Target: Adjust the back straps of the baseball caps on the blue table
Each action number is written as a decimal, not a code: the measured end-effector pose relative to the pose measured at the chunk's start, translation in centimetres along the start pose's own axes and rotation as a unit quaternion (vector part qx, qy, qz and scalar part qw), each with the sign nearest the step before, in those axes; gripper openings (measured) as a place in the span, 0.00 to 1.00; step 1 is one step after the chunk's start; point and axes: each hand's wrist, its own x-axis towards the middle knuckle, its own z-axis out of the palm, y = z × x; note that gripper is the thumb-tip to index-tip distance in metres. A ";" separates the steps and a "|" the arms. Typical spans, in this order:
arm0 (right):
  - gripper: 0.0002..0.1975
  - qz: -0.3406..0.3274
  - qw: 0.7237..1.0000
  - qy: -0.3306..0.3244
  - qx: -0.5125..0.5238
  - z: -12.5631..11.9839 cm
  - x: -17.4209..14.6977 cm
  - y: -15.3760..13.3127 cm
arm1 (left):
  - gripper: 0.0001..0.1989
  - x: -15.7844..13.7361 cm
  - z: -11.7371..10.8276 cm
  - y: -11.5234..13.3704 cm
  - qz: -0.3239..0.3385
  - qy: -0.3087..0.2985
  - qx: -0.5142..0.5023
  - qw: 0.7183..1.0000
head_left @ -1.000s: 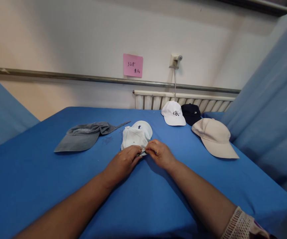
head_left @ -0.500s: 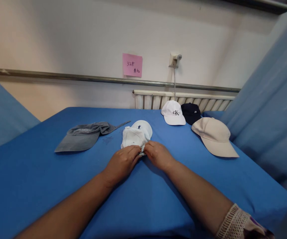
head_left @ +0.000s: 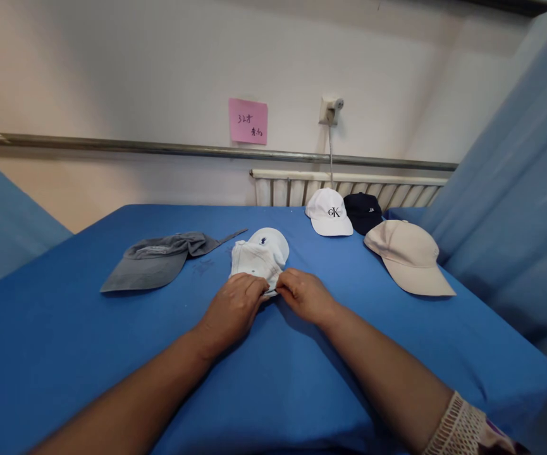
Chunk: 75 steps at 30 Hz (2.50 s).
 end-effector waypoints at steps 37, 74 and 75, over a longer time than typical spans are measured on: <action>0.30 0.099 0.989 0.057 0.093 1.0 0.6 -1.7 | 0.23 0.2 -0.7 -2.7 -0.329 0.086 -0.263 0.903; 0.10 -0.050 0.994 -0.005 0.094 1.0 0.4 -0.9 | 0.13 -0.6 -0.8 -1.7 -0.002 0.002 -0.096 0.995; 0.09 -0.042 0.995 -0.029 0.081 1.4 0.4 -0.8 | 0.12 -0.8 -0.8 -1.8 -0.011 -0.029 -0.104 0.994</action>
